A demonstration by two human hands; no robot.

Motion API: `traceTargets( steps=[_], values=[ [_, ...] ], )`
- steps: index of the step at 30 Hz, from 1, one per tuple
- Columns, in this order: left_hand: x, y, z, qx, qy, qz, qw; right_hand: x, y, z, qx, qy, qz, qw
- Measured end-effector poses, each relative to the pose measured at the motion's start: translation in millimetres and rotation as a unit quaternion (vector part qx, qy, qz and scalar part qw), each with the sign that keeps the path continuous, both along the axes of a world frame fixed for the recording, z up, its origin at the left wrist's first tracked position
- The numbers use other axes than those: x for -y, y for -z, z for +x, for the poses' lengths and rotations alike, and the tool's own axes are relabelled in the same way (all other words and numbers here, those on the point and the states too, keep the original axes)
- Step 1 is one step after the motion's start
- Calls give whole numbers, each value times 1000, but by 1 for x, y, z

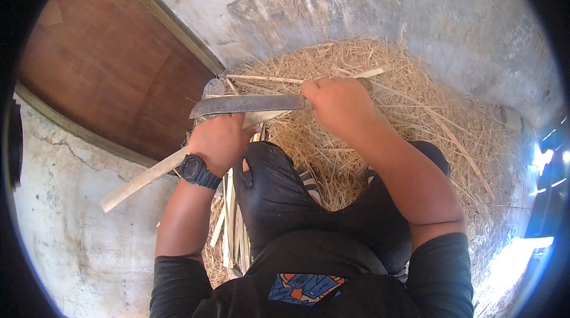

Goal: The person sits on a straw-covered floor and uses a machete to split a long bamboo pole into thin strips. They hold the pole with one hand and repeatedly strike it with the machete to separate the material.

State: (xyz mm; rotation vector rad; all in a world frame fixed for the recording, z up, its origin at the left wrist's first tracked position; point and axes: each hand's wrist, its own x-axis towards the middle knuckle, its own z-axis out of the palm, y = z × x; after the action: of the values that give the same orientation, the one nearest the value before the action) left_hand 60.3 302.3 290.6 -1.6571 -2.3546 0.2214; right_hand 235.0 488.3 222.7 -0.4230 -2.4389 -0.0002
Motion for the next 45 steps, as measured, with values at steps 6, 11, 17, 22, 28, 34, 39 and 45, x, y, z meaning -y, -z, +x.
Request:
traceTargets(
  steps=[6,11,17,22,28,34,39,45],
  values=[
    [-2,-7,13,11,-47,-33,998,-2,0,0,2,-4,-18,1000],
    [-3,-8,20,-32,-15,-42,998,2,-8,4,4,4,2,1000],
    [-3,-3,24,-61,5,-56,997,5,-4,3,11,22,2,1000],
    [-5,1,29,-63,18,-62,996,6,-4,3,-5,-3,9,1000],
    [-4,-1,32,-59,21,-75,995,9,-11,6,16,-6,-14,1000],
    [-5,-2,34,-73,24,-61,995,15,-5,4,-3,1,-54,999],
    [-6,7,31,-103,56,-18,993,13,-4,5,5,0,-73,997],
    [-6,-2,39,-86,32,-61,994,9,-4,8,4,-4,-62,998]
  ],
)
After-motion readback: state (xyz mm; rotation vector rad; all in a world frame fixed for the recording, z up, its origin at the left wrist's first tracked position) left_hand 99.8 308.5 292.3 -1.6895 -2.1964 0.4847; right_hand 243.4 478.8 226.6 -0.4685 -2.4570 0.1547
